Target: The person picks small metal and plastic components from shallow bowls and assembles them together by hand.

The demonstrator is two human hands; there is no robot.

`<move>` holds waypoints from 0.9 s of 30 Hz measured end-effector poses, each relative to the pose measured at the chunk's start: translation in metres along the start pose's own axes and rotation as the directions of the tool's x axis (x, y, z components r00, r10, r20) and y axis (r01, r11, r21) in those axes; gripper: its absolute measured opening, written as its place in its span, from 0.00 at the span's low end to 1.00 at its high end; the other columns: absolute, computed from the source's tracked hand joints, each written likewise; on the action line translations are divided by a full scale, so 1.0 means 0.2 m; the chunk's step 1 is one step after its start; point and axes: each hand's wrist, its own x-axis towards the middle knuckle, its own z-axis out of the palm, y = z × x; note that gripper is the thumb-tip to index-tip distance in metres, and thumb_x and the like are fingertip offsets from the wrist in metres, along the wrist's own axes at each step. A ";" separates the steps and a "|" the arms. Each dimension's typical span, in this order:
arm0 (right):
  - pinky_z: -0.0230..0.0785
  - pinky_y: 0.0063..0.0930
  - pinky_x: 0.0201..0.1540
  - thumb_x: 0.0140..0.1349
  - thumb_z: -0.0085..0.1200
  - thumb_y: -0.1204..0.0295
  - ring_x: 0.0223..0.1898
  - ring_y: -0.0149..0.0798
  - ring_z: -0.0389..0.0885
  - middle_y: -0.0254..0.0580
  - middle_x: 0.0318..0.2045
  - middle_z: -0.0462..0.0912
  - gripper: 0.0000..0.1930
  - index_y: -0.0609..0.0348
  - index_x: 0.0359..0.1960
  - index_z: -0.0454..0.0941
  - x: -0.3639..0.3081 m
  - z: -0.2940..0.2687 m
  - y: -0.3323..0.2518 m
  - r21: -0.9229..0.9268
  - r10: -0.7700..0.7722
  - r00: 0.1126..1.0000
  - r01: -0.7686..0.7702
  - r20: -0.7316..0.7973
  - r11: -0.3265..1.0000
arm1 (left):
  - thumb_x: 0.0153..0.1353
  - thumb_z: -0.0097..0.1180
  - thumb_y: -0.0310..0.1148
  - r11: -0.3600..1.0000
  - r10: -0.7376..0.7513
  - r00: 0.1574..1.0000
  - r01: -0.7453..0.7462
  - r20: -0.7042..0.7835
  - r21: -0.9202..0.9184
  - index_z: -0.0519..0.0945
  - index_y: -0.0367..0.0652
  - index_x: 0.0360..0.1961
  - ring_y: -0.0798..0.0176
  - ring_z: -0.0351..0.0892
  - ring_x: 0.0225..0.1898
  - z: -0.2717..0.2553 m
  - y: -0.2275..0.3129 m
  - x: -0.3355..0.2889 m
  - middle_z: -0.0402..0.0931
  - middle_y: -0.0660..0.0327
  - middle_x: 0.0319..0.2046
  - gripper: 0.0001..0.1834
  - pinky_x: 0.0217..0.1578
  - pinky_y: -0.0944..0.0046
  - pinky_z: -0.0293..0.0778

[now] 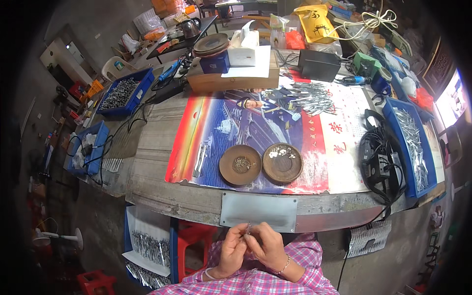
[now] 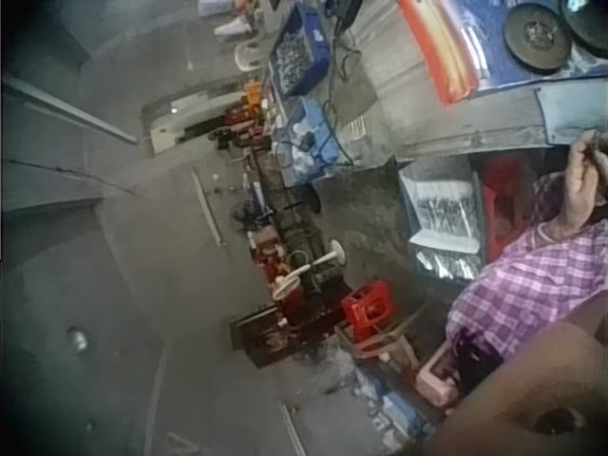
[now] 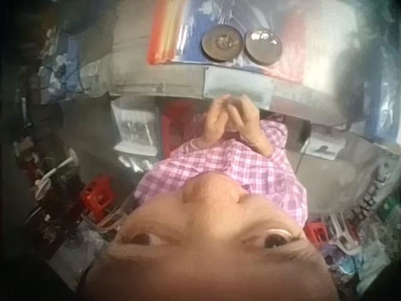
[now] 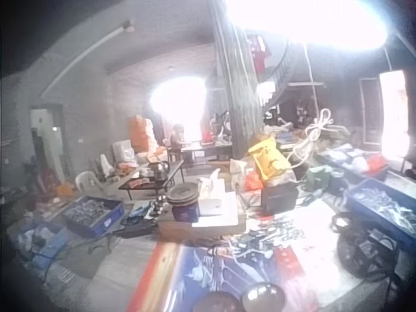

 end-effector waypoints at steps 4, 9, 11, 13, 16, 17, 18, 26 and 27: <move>0.70 0.31 0.27 0.57 0.58 0.75 0.24 0.45 0.78 0.46 0.26 0.76 0.07 0.62 0.35 0.75 0.00 -0.01 -0.01 -0.004 -0.015 1.000 0.015 -0.001 1.000 | 0.68 0.39 0.19 1.000 -0.011 1.000 0.011 -0.004 -0.003 0.61 0.37 0.62 0.69 0.70 0.51 0.01 0.01 0.00 0.69 0.59 0.52 0.21 0.52 0.70 0.68; 0.70 0.30 0.27 0.57 0.57 0.76 0.25 0.46 0.79 0.46 0.27 0.77 0.06 0.62 0.35 0.75 0.00 -0.01 -0.01 -0.003 -0.008 1.000 0.008 0.012 1.000 | 0.68 0.39 0.19 1.000 -0.003 1.000 0.003 -0.013 0.010 0.61 0.37 0.62 0.69 0.70 0.52 0.00 0.00 -0.01 0.69 0.59 0.52 0.21 0.52 0.71 0.67; 0.70 0.30 0.27 0.57 0.57 0.75 0.25 0.45 0.79 0.46 0.27 0.77 0.06 0.62 0.35 0.75 0.00 -0.01 -0.01 0.000 -0.021 1.000 0.021 0.011 1.000 | 0.68 0.39 0.19 1.000 0.001 1.000 -0.001 -0.011 0.011 0.61 0.37 0.62 0.69 0.70 0.52 0.00 0.00 -0.02 0.69 0.59 0.53 0.21 0.52 0.71 0.67; 0.70 0.30 0.27 0.57 0.57 0.75 0.24 0.45 0.78 0.46 0.27 0.76 0.06 0.62 0.35 0.75 0.00 -0.01 -0.01 -0.001 -0.038 0.999 0.038 0.006 0.999 | 0.68 0.39 0.19 1.000 0.012 1.000 -0.012 0.013 -0.010 0.61 0.37 0.62 0.69 0.70 0.52 0.00 0.01 0.00 0.69 0.58 0.53 0.21 0.51 0.71 0.68; 0.69 0.30 0.26 0.57 0.58 0.75 0.24 0.44 0.78 0.45 0.26 0.76 0.07 0.62 0.34 0.75 0.00 -0.01 0.00 -0.014 -0.010 1.000 0.010 0.016 1.000 | 0.68 0.39 0.19 1.000 -0.007 1.000 0.007 0.022 0.000 0.61 0.37 0.62 0.70 0.70 0.52 0.00 0.02 0.00 0.70 0.58 0.53 0.21 0.51 0.72 0.68; 0.69 0.31 0.25 0.56 0.59 0.74 0.23 0.44 0.77 0.45 0.25 0.75 0.07 0.62 0.34 0.75 0.00 -0.01 0.00 -0.002 -0.022 1.000 0.022 0.006 1.000 | 0.68 0.39 0.19 1.000 -0.006 1.000 0.006 0.020 0.000 0.61 0.37 0.62 0.70 0.70 0.52 0.00 0.02 0.00 0.70 0.58 0.53 0.21 0.51 0.72 0.68; 0.68 0.31 0.25 0.56 0.59 0.74 0.23 0.44 0.77 0.44 0.25 0.75 0.07 0.62 0.34 0.74 0.00 0.00 0.00 0.010 -0.034 0.999 0.034 -0.005 0.999 | 0.67 0.38 0.18 1.000 0.003 1.000 -0.003 0.018 -0.006 0.61 0.37 0.62 0.70 0.70 0.51 0.01 0.03 0.00 0.70 0.58 0.52 0.21 0.49 0.72 0.69; 0.66 0.31 0.22 0.55 0.61 0.71 0.20 0.44 0.75 0.44 0.23 0.73 0.09 0.61 0.32 0.74 0.01 0.01 0.04 -0.028 -0.091 0.996 0.091 -0.005 0.995 | 0.68 0.41 0.22 0.983 0.061 0.998 -0.057 -0.018 0.176 0.61 0.40 0.61 0.78 0.69 0.37 0.02 0.00 -0.01 0.70 0.64 0.47 0.20 0.36 0.77 0.68; 0.66 0.32 0.22 0.55 0.60 0.71 0.20 0.44 0.75 0.44 0.22 0.72 0.09 0.61 0.32 0.74 0.01 0.01 0.04 -0.046 -0.116 0.993 0.115 -0.014 0.992 | 0.69 0.41 0.22 0.986 0.045 0.999 -0.039 -0.030 0.163 0.61 0.40 0.61 0.78 0.69 0.37 0.02 0.00 -0.01 0.71 0.64 0.45 0.20 0.36 0.77 0.68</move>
